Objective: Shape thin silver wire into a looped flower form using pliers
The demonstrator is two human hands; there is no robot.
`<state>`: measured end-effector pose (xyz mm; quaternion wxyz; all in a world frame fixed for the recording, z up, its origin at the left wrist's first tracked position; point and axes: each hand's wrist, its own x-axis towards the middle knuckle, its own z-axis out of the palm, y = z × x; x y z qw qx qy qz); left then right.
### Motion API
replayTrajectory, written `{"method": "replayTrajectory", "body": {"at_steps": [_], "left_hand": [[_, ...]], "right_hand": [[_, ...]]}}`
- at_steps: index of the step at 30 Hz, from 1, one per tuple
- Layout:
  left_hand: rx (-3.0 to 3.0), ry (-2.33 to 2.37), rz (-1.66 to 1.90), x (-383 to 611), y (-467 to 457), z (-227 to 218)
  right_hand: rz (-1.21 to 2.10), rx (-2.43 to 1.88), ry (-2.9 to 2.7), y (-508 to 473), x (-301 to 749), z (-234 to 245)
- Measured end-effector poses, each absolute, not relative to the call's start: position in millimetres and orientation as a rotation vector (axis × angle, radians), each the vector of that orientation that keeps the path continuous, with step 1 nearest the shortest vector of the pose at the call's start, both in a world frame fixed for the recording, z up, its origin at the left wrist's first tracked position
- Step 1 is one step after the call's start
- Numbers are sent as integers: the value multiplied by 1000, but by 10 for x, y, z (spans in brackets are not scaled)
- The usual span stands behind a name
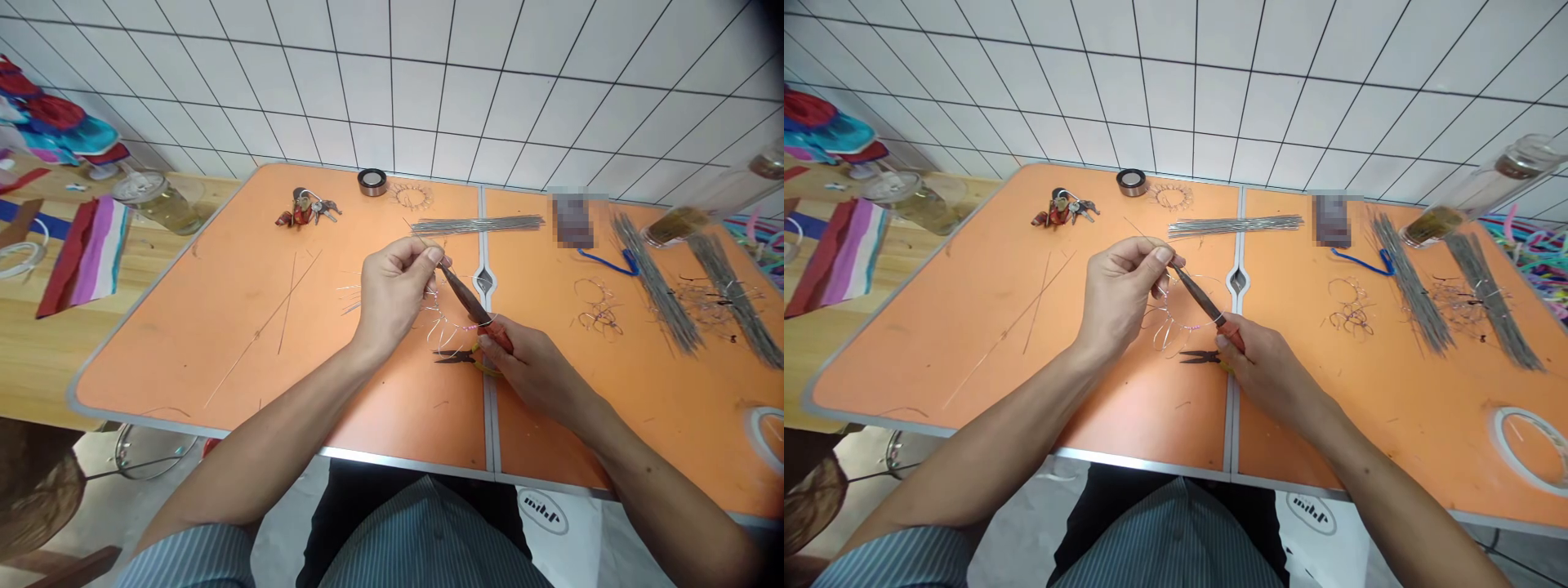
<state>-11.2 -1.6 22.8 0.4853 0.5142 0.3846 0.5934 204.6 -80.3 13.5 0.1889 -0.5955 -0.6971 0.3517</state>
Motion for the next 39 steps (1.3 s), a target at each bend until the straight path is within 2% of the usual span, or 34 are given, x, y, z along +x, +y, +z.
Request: {"method": "replayTrajectory", "body": {"at_steps": [20,29,39], "left_hand": [[1239,898,1439,-112,-5,213],[1245,946,1450,-112,-10,235],[1269,979,1445,-112,-47,256]], "right_hand": [[1047,-1638,-1911,-828,2020,172],[827,-1600,-2016,-750,1988,133],[782,-1603,-2020,-782,1985,153]]}}
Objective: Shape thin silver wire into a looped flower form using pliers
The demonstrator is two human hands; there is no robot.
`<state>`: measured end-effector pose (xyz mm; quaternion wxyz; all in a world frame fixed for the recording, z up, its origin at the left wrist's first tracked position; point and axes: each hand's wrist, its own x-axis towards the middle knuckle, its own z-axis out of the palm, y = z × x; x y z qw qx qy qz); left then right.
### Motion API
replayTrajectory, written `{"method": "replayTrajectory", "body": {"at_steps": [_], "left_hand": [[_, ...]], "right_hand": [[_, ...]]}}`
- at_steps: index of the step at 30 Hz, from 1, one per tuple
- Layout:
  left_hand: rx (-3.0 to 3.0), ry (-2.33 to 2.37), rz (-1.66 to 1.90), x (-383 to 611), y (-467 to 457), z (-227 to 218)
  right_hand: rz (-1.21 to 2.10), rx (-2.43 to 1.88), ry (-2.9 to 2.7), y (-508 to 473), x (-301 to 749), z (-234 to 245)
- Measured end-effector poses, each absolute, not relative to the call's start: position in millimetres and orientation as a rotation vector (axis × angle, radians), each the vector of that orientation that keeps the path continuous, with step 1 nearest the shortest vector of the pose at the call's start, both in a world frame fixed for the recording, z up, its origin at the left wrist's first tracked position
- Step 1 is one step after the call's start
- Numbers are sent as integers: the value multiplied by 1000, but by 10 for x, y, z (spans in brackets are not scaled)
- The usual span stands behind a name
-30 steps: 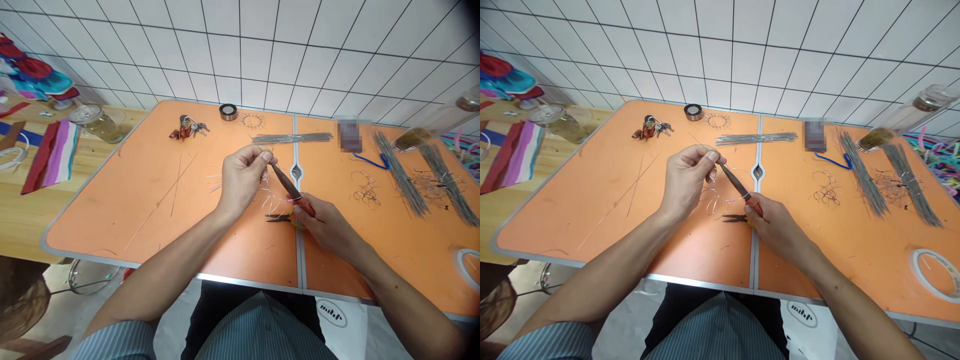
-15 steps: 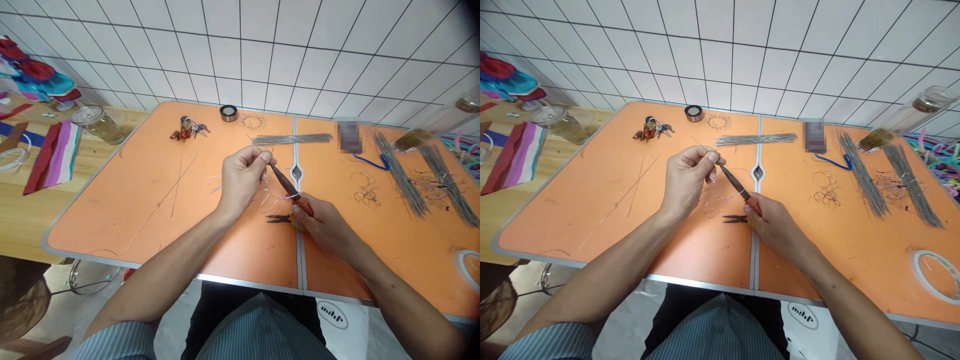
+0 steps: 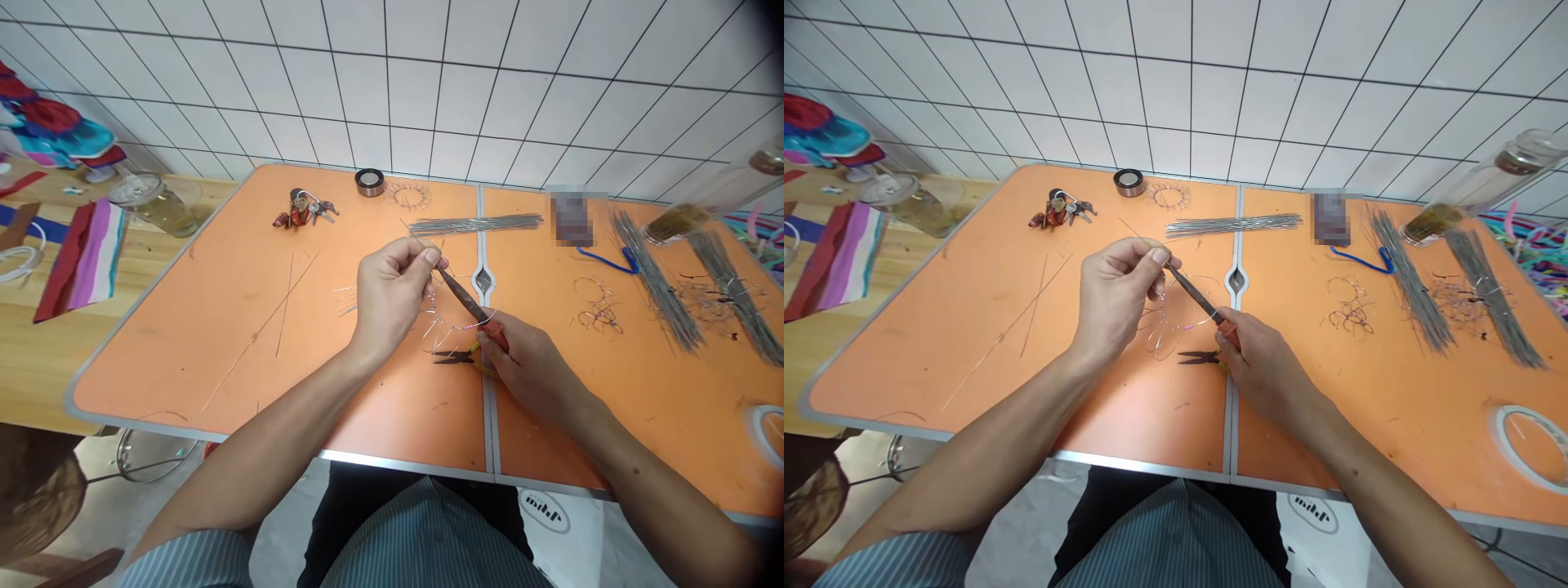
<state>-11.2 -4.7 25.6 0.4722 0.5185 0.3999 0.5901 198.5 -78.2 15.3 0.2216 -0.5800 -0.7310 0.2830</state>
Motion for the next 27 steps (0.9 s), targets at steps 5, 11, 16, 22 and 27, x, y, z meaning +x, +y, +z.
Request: {"method": "replayTrajectory", "body": {"at_steps": [5,11,16,22,27], "left_hand": [[1259,974,1452,-103,-61,280],[1261,984,1449,-108,-48,279],[1251,1012,1447,-108,-45,289],[1272,1020,1438,-106,-52,281],[1272,1016,1433,-102,-56,277]], "right_hand": [[818,-1625,-1981,-807,1986,151],[759,-1621,-2006,-789,1989,126],[709,-1632,-2020,-766,1978,102],[735,-1647,-2000,-776,1985,93],[792,-1655,-1980,-809,1981,109]]}}
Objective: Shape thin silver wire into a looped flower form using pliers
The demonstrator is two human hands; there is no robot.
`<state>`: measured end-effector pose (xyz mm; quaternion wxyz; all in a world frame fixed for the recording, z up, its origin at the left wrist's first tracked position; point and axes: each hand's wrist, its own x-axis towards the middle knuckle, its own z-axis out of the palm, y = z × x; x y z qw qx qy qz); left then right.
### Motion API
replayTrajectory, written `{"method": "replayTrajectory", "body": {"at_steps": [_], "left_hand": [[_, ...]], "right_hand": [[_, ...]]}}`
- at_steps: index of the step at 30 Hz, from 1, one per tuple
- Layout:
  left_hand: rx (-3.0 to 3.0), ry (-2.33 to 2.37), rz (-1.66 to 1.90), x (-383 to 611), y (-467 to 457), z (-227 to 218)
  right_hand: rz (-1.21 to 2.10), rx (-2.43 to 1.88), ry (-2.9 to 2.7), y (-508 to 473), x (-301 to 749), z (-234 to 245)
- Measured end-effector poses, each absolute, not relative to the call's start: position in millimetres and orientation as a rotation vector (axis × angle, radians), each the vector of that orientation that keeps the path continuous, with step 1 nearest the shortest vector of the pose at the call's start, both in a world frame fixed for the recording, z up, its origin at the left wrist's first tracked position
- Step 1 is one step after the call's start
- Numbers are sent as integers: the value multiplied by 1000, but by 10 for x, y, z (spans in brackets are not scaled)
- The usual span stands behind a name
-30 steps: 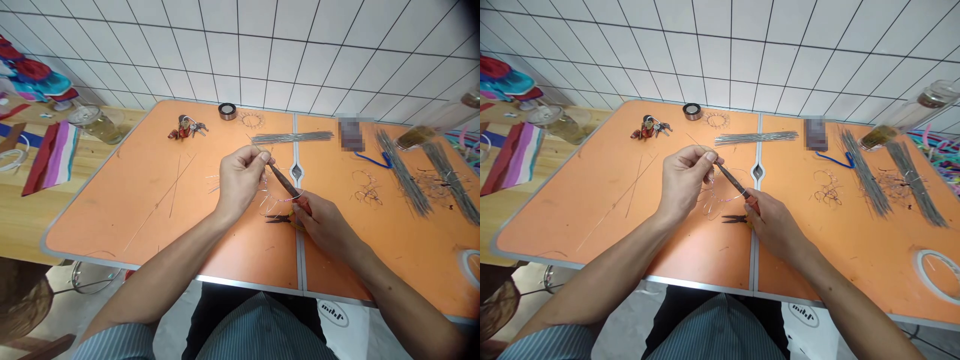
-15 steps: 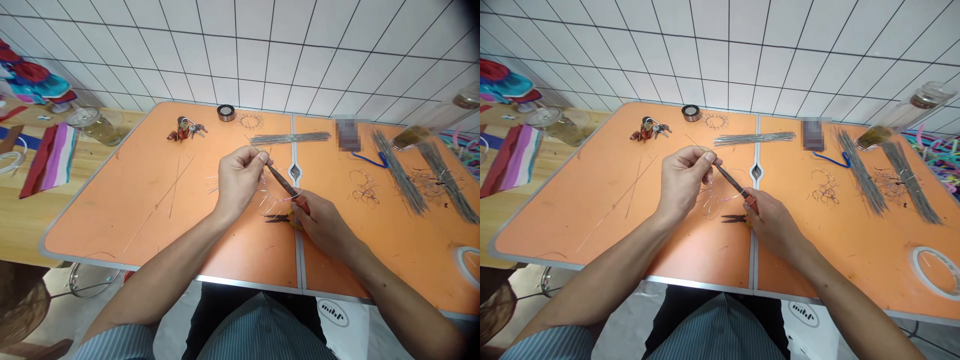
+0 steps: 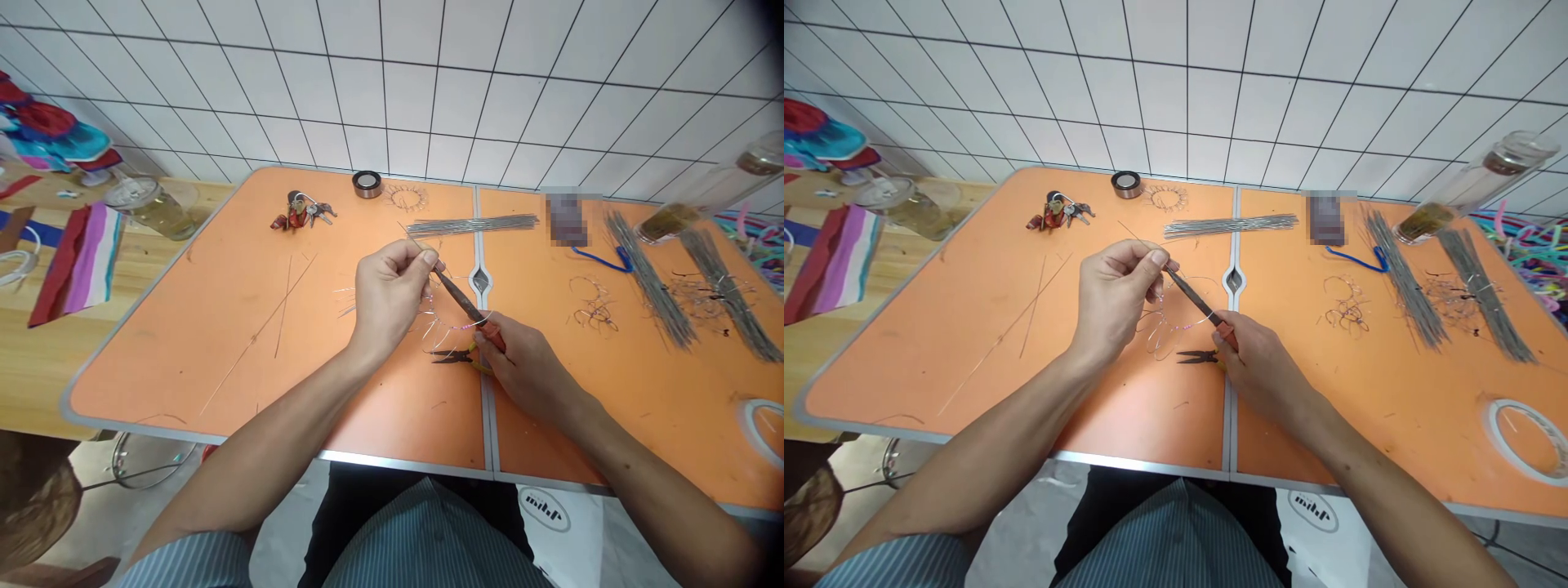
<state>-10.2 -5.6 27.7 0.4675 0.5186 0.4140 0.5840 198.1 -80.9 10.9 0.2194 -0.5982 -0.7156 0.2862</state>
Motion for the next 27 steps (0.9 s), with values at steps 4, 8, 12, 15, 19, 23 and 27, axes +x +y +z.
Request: {"method": "replayTrajectory", "body": {"at_steps": [4,8,12,15,19,23,27], "left_hand": [[1265,1009,1431,-103,-47,261],[1254,1007,1425,-105,-35,255],[1241,992,1452,-110,-31,278],[1232,994,1480,-117,-32,308],[1225,1004,1497,-131,-32,339],[1230,1004,1510,-139,-34,346],[1246,990,1518,-133,-46,347]], "right_hand": [[809,-1654,-1976,-829,1974,126],[779,-1651,-2003,-819,1969,140],[693,-1632,-2048,-785,1986,96],[532,-1669,-2079,-773,2013,31],[278,-1748,-2156,-779,2031,-8],[232,-1789,-2190,-778,2033,0],[217,-1770,-2164,-773,2042,-16]]}}
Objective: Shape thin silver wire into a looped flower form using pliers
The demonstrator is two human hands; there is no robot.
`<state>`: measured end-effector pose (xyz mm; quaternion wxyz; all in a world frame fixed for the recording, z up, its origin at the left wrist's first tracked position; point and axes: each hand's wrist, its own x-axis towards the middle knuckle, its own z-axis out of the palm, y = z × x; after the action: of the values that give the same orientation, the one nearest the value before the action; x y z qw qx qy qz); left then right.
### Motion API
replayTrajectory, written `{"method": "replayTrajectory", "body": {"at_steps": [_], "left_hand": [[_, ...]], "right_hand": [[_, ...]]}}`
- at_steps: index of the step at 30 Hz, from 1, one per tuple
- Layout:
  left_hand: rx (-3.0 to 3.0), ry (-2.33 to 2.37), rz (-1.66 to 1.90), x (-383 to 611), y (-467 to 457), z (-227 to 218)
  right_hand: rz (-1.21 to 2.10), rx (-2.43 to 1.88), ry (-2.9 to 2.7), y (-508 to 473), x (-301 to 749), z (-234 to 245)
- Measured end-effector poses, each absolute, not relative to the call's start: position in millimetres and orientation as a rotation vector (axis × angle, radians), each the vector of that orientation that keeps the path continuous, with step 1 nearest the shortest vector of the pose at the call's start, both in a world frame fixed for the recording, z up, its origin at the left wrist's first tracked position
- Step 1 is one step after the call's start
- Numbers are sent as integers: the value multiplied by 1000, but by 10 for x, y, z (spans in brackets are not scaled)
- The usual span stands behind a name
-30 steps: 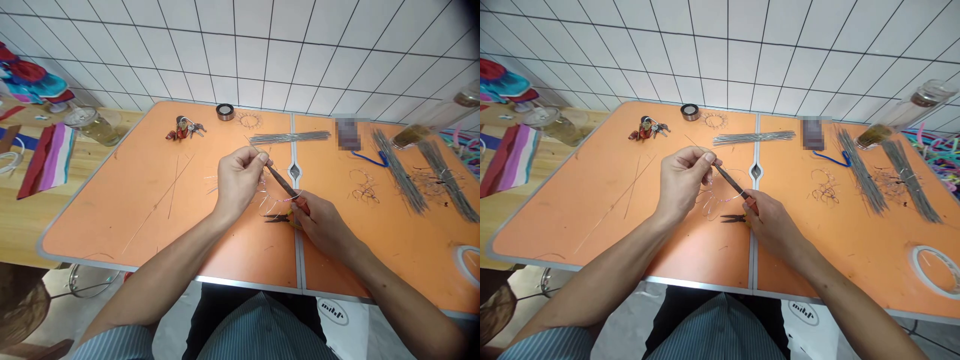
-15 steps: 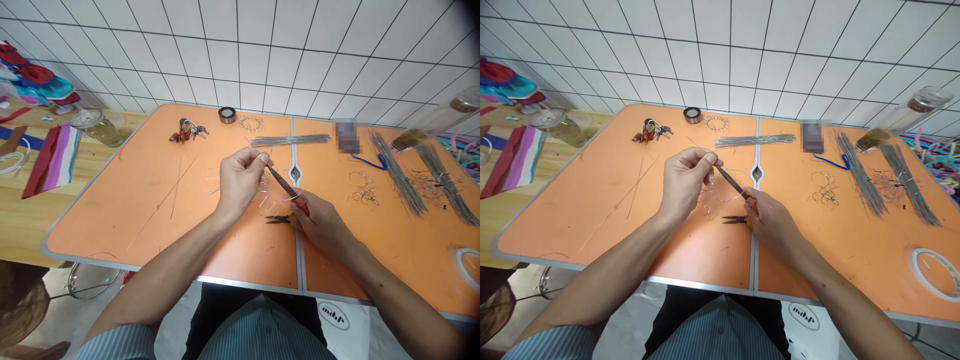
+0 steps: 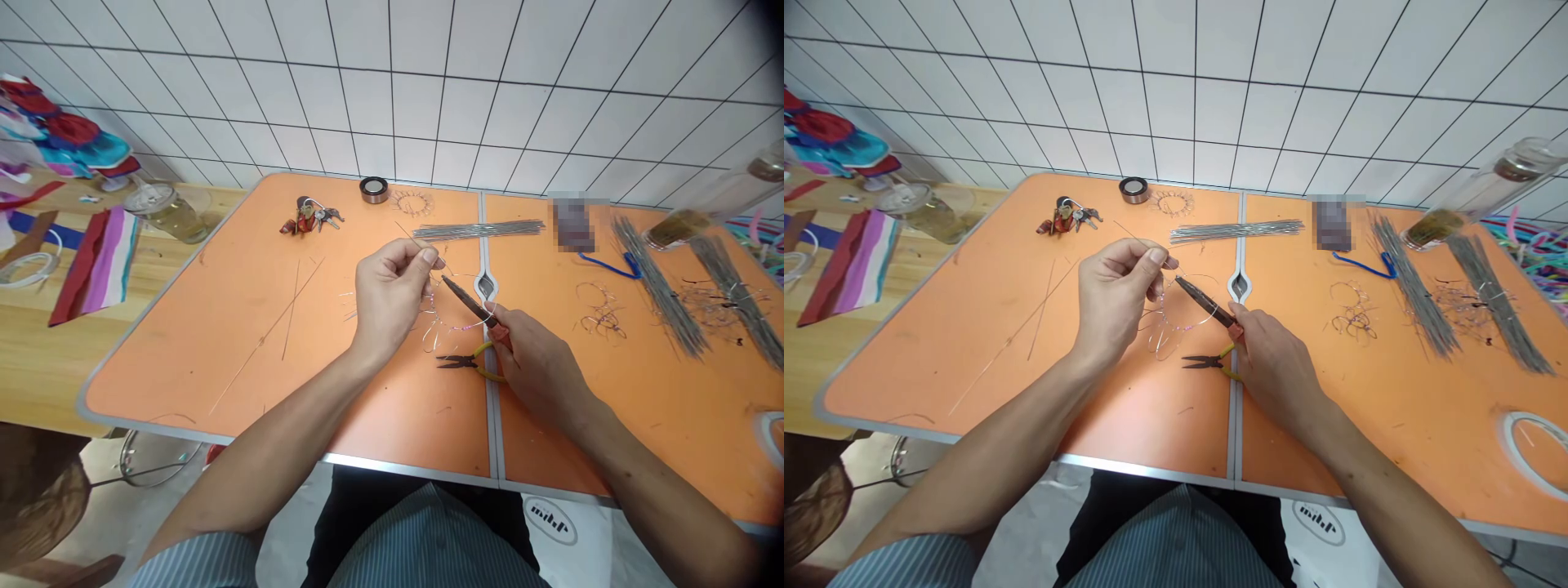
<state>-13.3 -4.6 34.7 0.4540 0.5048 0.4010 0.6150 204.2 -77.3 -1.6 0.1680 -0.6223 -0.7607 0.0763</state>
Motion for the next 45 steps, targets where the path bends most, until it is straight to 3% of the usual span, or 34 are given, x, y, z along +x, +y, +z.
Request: {"method": "replayTrajectory", "body": {"at_steps": [11,25,45], "left_hand": [[1314,1020,1490,-117,-42,287],[1321,1029,1456,-111,-56,291],[1320,1009,1439,-109,-68,277]], "right_hand": [[98,-1747,-2175,-782,2039,-35],[458,-1725,-2103,-804,2015,71],[544,-1699,-2064,-823,1992,105]]}}
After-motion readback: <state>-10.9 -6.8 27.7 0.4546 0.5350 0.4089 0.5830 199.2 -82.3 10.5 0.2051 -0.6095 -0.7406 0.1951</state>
